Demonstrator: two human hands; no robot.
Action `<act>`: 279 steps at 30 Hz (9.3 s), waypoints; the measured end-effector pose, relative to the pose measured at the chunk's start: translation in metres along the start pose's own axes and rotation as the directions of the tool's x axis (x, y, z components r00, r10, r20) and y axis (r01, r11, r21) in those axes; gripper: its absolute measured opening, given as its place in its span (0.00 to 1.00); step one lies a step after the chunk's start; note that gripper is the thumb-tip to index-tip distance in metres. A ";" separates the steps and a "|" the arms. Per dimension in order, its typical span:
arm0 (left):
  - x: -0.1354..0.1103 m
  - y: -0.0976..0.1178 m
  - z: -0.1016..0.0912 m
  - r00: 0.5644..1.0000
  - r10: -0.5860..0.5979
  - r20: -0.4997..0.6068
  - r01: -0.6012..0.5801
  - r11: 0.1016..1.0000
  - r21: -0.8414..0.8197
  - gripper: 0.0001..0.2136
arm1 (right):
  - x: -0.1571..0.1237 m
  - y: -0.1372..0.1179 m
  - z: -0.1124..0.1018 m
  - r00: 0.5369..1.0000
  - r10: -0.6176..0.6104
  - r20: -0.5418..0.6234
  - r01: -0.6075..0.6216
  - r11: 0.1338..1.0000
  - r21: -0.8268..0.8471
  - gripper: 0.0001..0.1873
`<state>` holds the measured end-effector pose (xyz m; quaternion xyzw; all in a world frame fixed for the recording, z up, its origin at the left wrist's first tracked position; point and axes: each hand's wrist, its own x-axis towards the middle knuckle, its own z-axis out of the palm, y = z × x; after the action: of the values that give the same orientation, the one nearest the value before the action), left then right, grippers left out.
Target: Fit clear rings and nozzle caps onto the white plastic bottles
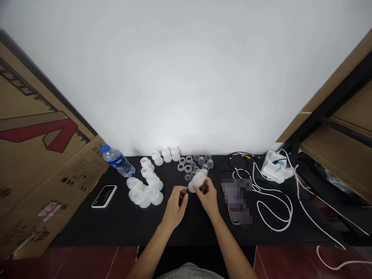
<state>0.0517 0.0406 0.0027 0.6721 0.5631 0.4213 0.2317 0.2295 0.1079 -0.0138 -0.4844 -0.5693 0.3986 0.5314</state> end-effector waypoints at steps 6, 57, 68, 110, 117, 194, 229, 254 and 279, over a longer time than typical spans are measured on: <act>-0.007 0.001 0.015 0.923 0.205 0.327 -0.248 0.964 0.093 0.18 | 0.003 0.010 -0.006 0.999 -0.039 -0.003 0.039 0.996 -0.077 0.24; -0.006 -0.005 0.022 0.941 0.223 0.255 -0.287 0.924 0.252 0.10 | 0.075 -0.016 0.035 0.903 -0.335 0.270 0.400 0.423 -0.813 0.09; -0.004 -0.005 0.020 0.943 0.224 0.248 -0.281 0.932 0.227 0.13 | 0.087 -0.029 0.020 0.945 -0.301 0.129 0.263 0.461 -0.847 0.12; -0.004 -0.007 0.023 0.946 0.197 0.258 -0.256 0.941 0.223 0.14 | 0.022 -0.013 0.003 0.951 -0.231 0.207 0.307 0.606 -0.734 0.04; -0.002 -0.008 0.016 0.995 0.096 -0.014 -0.092 0.980 0.177 0.15 | 0.021 -0.025 0.009 0.945 -0.287 0.158 0.326 0.795 -0.511 0.09; 0.008 -0.009 0.013 0.994 -0.107 0.016 0.106 0.936 -0.335 0.17 | -0.024 0.005 -0.003 0.972 0.005 0.234 -0.028 0.995 0.097 0.20; 0.005 -0.004 0.020 0.982 -0.191 -0.006 0.164 0.860 -0.483 0.19 | -0.027 -0.004 -0.002 0.961 -0.155 0.229 0.192 0.970 -0.149 0.30; 0.006 -0.004 0.017 0.984 -0.175 -0.030 0.139 0.863 -0.486 0.20 | -0.024 -0.006 -0.003 0.968 -0.188 0.165 0.215 0.963 -0.165 0.29; 0.006 -0.009 0.017 0.995 -0.073 0.068 0.096 0.875 -0.474 0.18 | -0.023 0.004 -0.005 0.990 -0.111 0.092 0.125 0.978 -0.164 0.27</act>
<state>0.0613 0.0511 -0.0116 0.5792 0.4653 0.5200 0.4214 0.2338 0.0856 -0.0219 -0.4762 -0.6503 0.3361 0.4873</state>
